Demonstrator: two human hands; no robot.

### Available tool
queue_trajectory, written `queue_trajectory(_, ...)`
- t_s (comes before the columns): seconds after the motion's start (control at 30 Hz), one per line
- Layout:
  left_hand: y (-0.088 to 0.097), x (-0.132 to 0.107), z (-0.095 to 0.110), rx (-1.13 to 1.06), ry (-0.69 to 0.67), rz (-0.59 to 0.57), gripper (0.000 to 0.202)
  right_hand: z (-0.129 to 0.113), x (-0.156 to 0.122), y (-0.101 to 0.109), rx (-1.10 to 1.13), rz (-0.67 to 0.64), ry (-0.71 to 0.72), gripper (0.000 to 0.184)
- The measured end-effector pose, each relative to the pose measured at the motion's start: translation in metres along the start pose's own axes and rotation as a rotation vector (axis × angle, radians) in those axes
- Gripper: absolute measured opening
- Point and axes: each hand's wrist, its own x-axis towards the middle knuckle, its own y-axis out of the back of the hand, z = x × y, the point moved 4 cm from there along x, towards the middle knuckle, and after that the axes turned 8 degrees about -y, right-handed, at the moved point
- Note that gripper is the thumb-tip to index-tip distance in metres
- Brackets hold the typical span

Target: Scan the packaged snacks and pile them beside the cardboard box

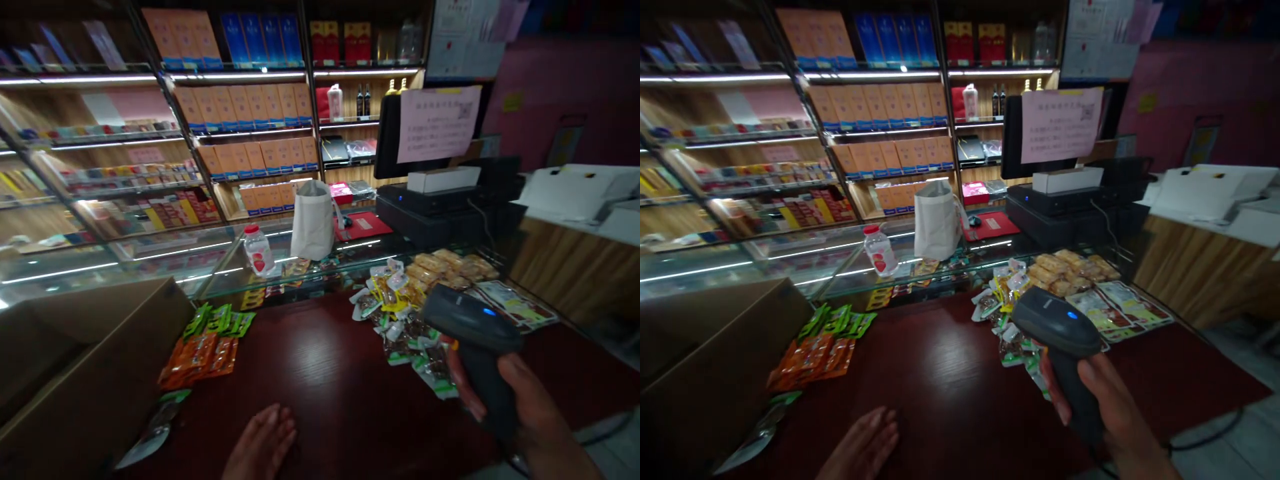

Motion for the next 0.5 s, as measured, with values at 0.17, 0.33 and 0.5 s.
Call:
queue_trajectory(0.17, -0.122, 0.013, -0.024, 0.499, -0.262, -0.608, 0.027, -0.008, -0.017, 0.007, -0.05, 0.139, 0.066, 0.047)
queue_trajectory(0.33, -0.21, 0.062, -0.02, 1.043, -0.791, -0.572, 0.031, 0.013, -0.022, 0.031, -0.03, 0.137, 0.01, 0.048)
queue_trajectory(0.5, -0.262, 0.094, -0.017, 1.501, -0.799, -0.308, 0.067, 0.027, -0.025, 0.048, -0.144, 0.246, -0.04, 0.047)
